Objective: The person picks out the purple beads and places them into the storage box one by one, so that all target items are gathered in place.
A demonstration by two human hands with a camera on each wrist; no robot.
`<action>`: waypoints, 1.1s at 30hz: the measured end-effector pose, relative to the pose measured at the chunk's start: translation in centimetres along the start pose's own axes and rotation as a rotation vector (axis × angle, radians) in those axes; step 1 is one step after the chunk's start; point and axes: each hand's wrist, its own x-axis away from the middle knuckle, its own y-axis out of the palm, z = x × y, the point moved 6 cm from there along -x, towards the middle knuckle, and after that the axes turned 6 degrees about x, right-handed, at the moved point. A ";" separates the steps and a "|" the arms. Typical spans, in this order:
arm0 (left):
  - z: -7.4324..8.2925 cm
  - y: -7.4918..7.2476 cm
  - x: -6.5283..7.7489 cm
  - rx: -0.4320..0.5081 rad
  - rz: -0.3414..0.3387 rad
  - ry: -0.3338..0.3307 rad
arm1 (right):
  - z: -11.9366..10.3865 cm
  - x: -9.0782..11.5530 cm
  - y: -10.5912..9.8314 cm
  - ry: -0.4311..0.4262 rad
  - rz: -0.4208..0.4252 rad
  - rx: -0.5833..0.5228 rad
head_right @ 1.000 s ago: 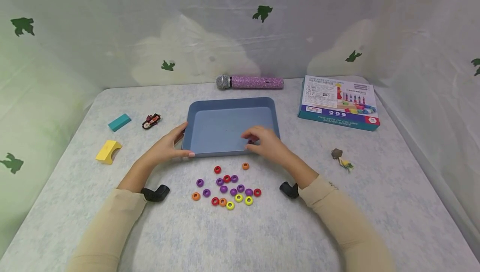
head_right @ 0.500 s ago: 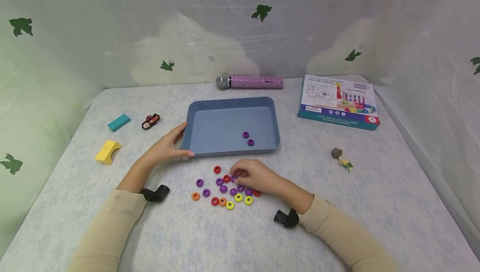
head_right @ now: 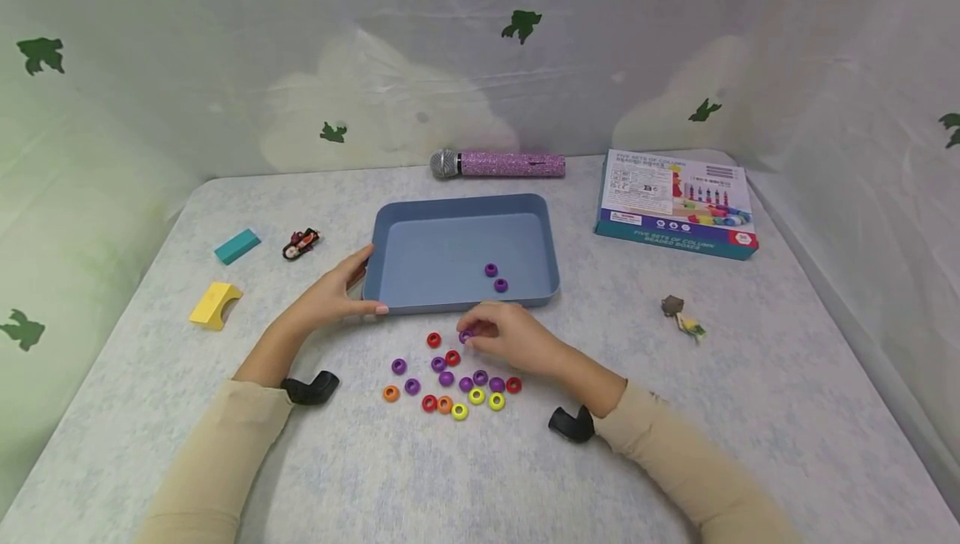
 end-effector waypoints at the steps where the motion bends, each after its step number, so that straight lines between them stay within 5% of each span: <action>1: 0.0 0.0 0.0 -0.001 -0.001 0.000 | -0.2 -0.2 -0.6 -0.011 0.022 -0.009; 7: 0.0 0.0 0.1 0.004 -0.003 0.002 | 0.1 -2.1 -5.0 -0.027 0.171 0.007; 13: -0.2 0.0 0.1 0.006 0.004 -0.005 | 3.6 -4.8 -7.8 0.107 0.257 0.009; 21: -0.1 0.0 0.0 0.012 0.005 -0.001 | 7.2 -6.7 -7.4 0.248 0.209 0.072; 27: -0.3 0.1 -0.1 0.009 0.000 -0.006 | 7.7 -7.0 -6.7 0.283 0.160 0.173; 33: 0.2 0.0 0.3 0.031 -0.009 -0.005 | 7.2 -6.6 -6.8 0.286 0.159 0.159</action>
